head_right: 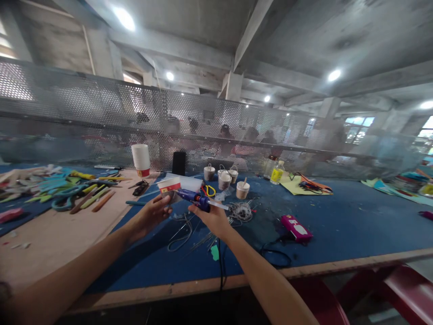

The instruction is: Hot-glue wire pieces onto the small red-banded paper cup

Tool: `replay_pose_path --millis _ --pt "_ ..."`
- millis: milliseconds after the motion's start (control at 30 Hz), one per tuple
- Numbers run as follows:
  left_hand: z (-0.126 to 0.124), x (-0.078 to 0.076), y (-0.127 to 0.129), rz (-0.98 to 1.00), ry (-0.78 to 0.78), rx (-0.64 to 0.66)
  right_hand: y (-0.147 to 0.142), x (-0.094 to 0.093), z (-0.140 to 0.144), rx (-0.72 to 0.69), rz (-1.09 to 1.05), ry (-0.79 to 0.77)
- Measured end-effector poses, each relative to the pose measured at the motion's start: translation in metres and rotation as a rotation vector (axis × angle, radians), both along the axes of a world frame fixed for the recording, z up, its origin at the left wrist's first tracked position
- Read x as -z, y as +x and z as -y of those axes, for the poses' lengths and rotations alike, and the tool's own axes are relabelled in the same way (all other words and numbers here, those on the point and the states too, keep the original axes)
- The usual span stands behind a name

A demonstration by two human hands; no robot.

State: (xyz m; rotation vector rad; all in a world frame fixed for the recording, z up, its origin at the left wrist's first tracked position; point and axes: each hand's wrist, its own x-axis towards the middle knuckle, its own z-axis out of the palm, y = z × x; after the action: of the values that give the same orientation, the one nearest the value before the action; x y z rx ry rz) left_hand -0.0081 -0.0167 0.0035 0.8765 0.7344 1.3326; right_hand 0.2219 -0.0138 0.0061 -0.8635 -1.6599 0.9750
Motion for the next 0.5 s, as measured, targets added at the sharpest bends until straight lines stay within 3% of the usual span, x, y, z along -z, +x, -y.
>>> replay_pose_path --millis 267,500 --pt "0.0005 -0.0009 -0.0003 -0.013 -0.007 -0.005 0.0022 0.0064 -0.0067 0.048 0.075 0.127" --pt "-0.0035 0.0053 -0.0036 -0.024 0.024 0.012 0.0035 0.0079 -0.0081 0.104 0.147 0.143"
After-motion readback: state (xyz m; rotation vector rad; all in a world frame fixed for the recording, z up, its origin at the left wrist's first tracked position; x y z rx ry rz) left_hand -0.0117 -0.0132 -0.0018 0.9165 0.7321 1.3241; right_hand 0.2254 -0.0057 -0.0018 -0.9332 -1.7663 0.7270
